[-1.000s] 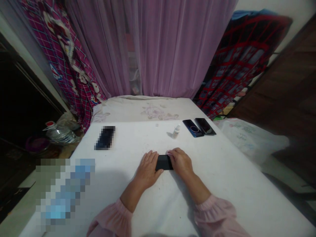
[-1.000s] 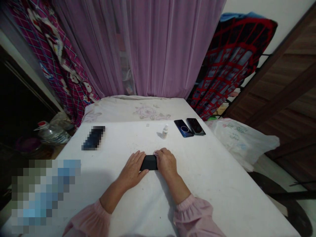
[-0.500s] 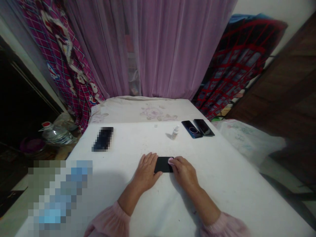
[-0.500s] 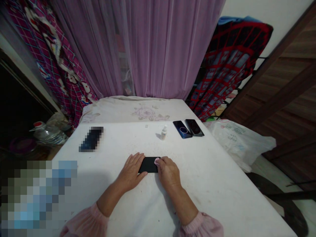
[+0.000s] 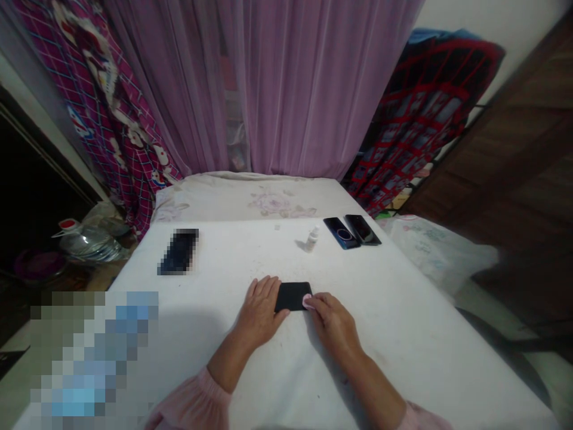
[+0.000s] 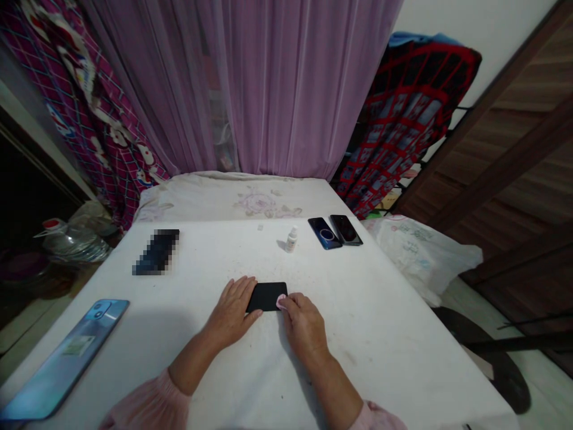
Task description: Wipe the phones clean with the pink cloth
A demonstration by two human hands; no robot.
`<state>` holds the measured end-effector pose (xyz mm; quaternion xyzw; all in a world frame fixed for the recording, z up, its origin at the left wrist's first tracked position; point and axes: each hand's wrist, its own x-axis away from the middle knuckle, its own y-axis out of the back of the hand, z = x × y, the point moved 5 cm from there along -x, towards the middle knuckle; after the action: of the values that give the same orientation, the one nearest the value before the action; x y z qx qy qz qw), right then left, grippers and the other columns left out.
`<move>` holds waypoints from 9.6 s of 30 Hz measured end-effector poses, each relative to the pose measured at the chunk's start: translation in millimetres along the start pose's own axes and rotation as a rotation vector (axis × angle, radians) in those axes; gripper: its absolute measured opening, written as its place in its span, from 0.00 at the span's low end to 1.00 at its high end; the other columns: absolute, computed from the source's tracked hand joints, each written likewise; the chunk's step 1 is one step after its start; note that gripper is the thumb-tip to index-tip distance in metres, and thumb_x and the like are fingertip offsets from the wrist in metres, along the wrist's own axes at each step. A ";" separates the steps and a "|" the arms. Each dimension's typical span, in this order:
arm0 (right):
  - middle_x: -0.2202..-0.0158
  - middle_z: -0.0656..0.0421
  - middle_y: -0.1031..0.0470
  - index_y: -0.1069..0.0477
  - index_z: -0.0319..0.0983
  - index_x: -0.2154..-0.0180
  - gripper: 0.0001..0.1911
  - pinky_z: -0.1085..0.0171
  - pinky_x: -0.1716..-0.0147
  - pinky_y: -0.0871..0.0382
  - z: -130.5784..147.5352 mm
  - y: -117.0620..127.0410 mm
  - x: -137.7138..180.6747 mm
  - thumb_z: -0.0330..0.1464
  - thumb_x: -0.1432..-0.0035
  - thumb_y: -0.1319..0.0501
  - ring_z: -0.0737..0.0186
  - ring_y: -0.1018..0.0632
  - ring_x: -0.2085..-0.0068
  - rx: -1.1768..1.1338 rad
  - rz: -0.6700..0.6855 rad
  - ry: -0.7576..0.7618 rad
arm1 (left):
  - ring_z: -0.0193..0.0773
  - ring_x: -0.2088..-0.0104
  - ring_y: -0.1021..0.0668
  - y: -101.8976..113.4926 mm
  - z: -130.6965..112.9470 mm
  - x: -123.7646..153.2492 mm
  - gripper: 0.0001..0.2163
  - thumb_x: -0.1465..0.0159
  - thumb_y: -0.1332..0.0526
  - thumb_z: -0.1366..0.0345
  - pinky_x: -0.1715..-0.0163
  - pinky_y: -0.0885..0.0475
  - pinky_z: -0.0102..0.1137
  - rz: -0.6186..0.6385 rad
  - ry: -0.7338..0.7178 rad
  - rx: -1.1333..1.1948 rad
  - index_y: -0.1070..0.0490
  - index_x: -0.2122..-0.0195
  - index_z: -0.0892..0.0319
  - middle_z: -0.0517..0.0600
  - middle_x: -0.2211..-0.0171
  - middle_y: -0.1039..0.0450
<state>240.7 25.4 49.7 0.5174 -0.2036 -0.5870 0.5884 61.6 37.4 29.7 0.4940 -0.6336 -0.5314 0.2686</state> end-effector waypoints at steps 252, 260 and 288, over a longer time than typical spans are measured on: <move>0.61 0.59 0.22 0.28 0.43 0.64 0.05 0.57 0.54 0.43 -2.5 -29.7 -53.6 0.30 0.38 0.43 0.57 0.27 0.57 -0.273 0.118 0.041 | 0.56 0.34 0.40 -5.7 47.9 11.4 0.32 0.36 0.42 0.47 0.36 0.48 0.54 -0.044 -0.007 0.007 0.45 0.35 0.59 0.61 0.34 0.42; 0.60 0.59 0.21 0.27 0.43 0.66 0.06 0.56 0.51 0.43 7.8 -22.1 -51.5 0.28 0.42 0.42 0.57 0.26 0.54 -0.334 0.177 0.082 | 0.55 0.35 0.38 -1.1 55.7 11.3 0.30 0.37 0.40 0.46 0.36 0.48 0.56 -0.033 -0.039 0.022 0.38 0.39 0.57 0.59 0.36 0.37; 0.56 0.61 0.21 0.25 0.44 0.67 0.06 0.57 0.49 0.44 19.4 -22.9 -55.5 0.28 0.43 0.40 0.59 0.27 0.51 -0.348 0.319 0.128 | 0.53 0.34 0.39 -1.2 55.8 10.2 0.31 0.40 0.36 0.50 0.35 0.51 0.55 0.023 -0.046 0.052 0.39 0.37 0.54 0.57 0.35 0.39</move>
<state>200.6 73.4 58.1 0.4058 -0.1406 -0.4790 0.7656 10.0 50.9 10.4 0.4812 -0.6588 -0.5227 0.2471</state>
